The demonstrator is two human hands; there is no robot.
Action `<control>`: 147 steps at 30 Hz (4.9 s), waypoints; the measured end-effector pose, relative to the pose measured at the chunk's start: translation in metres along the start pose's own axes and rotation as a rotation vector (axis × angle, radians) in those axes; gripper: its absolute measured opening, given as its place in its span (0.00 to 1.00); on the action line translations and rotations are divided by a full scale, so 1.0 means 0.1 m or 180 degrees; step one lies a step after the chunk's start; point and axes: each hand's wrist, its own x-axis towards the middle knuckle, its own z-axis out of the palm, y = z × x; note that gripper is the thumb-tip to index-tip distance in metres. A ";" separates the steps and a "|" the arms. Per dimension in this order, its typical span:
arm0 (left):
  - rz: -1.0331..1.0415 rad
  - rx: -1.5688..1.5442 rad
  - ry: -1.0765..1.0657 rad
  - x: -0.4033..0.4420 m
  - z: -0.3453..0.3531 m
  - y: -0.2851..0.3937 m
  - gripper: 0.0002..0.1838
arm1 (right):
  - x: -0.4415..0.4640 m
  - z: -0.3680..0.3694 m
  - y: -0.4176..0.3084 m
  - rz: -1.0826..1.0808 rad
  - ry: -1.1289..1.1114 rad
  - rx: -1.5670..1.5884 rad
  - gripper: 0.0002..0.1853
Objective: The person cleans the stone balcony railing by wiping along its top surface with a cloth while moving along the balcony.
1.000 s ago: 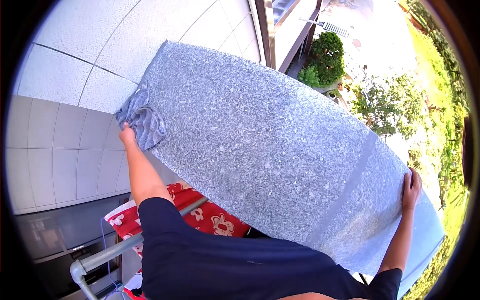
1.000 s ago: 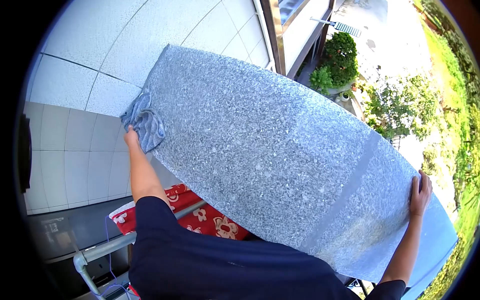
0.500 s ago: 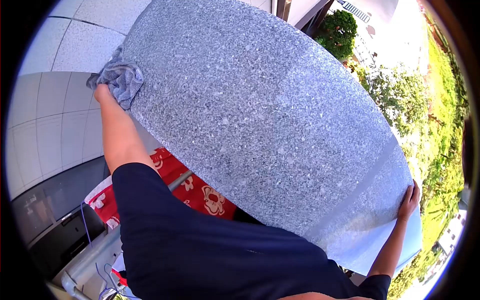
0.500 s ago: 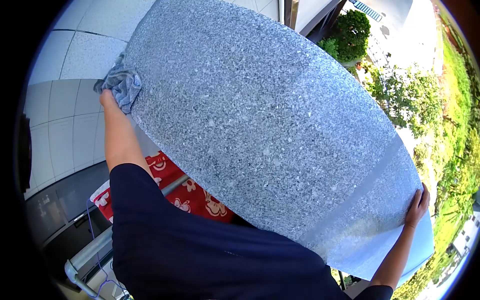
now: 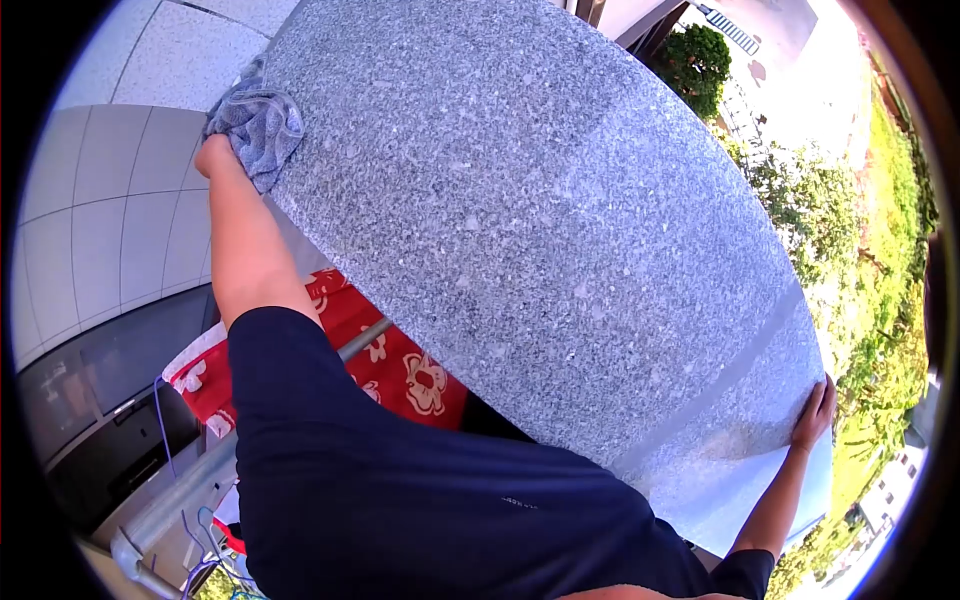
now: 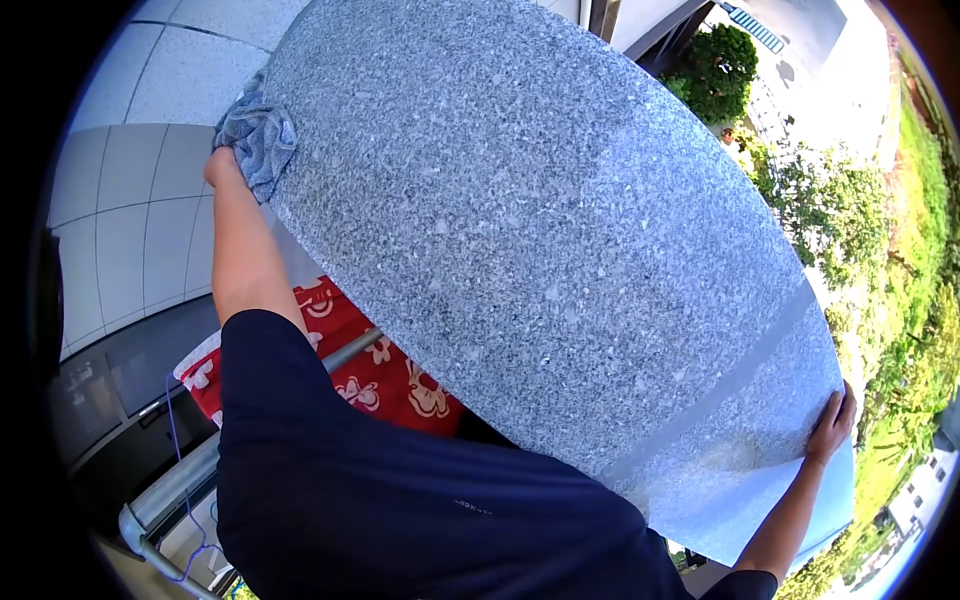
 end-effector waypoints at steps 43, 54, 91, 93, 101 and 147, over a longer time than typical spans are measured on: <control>0.1189 0.0142 -0.1158 -3.20 -1.36 -1.31 0.33 | 0.01 -0.03 -0.22 -0.0038 0.0283 -0.0289 0.38; 0.0888 -0.0572 -0.1671 -6.42 -2.95 -2.31 0.32 | -0.20 0.01 -0.16 -0.1312 0.1872 0.0056 0.28; 0.6369 -0.0624 -0.5781 -8.45 -2.92 -1.26 0.26 | -3.95 0.04 -1.55 0.2586 0.1190 0.5864 0.26; 0.6691 0.0027 -0.4679 -8.43 -2.60 -1.48 0.32 | -3.99 -0.05 -1.34 0.2787 0.1327 0.5662 0.25; 0.6968 0.0956 -0.4105 -8.29 -2.29 -1.72 0.35 | -4.11 -0.04 -0.09 0.3103 0.2491 0.4504 0.26; 0.5619 0.0639 -0.4481 -9.24 -1.95 -1.27 0.31 | -9.39 -1.21 2.81 0.6757 0.7652 0.0782 0.42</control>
